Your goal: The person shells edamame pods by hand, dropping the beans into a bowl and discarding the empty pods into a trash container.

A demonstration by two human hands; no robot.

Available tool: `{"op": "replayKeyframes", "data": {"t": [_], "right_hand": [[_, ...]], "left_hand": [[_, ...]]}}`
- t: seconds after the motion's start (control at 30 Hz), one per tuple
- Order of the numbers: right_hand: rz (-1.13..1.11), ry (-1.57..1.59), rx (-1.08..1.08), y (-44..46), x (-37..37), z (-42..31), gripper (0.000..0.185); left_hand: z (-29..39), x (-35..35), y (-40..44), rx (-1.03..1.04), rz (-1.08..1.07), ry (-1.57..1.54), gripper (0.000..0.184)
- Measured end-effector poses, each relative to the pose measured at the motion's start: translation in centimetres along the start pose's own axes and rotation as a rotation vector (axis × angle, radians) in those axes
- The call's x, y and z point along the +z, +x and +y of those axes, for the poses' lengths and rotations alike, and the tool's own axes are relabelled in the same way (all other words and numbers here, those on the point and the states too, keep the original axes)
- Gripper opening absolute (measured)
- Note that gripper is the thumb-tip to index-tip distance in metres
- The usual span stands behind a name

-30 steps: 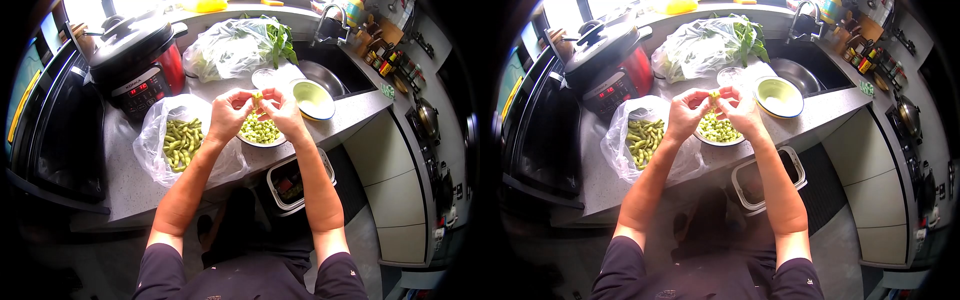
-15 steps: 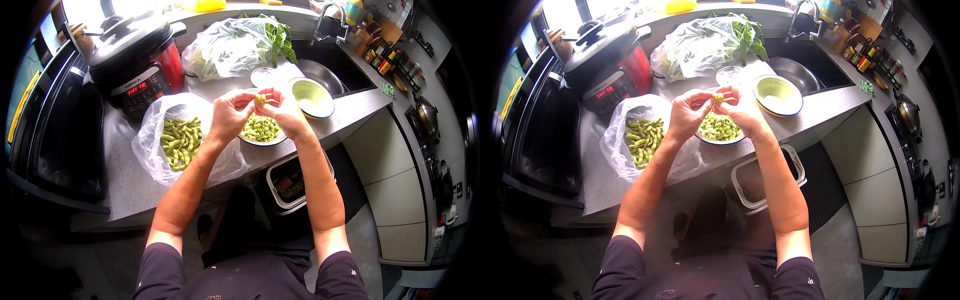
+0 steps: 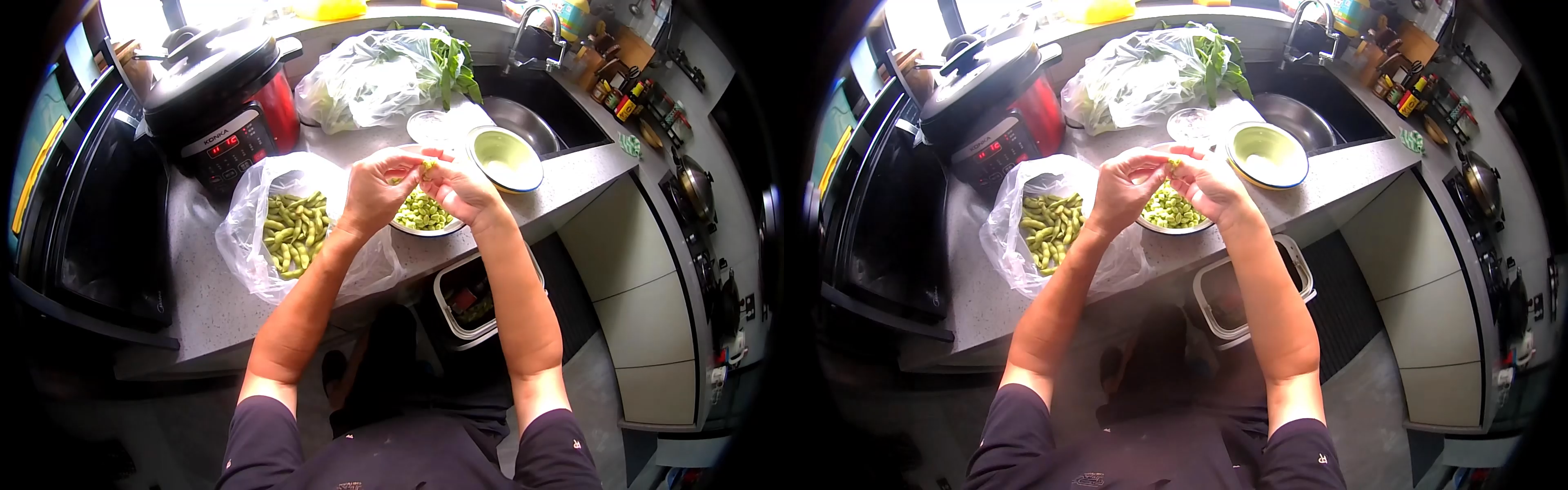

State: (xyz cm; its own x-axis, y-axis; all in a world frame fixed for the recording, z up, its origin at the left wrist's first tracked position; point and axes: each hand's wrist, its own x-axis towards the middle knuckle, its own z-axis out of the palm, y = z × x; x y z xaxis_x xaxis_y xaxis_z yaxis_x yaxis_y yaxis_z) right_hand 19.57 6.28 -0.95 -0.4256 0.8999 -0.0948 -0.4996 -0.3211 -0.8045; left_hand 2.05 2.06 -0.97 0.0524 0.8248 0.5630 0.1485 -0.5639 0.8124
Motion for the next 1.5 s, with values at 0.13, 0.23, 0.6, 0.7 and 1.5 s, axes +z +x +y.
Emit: {"op": "replayKeyframes", "data": {"t": [0.13,0.23,0.6,0.7,1.5], "right_hand": [[0.037,-0.258,-0.108,0.0,0.1,0.5,0.022],[0.114,-0.813,-0.305,-0.9,1.3,-0.1,0.021],[0.284,-0.868,-0.642,-10.4,-0.7,-2.9,0.017],[0.236,-0.85,-0.609,-15.4,-3.7,-2.5,0.015],[0.157,-1.175,-0.54,-19.8,-1.0,-0.9,0.022]], "left_hand": [[0.5,-0.1,0.0,-0.004,0.037,0.134,0.016],[0.5,-0.1,0.1,0.016,0.099,0.189,0.016],[2.2,-2.1,1.0,0.108,0.201,-0.003,0.024],[4.1,-4.6,1.3,0.064,0.292,-0.083,0.03],[9.0,-11.8,-8.5,-0.269,0.165,0.746,0.017]]}}
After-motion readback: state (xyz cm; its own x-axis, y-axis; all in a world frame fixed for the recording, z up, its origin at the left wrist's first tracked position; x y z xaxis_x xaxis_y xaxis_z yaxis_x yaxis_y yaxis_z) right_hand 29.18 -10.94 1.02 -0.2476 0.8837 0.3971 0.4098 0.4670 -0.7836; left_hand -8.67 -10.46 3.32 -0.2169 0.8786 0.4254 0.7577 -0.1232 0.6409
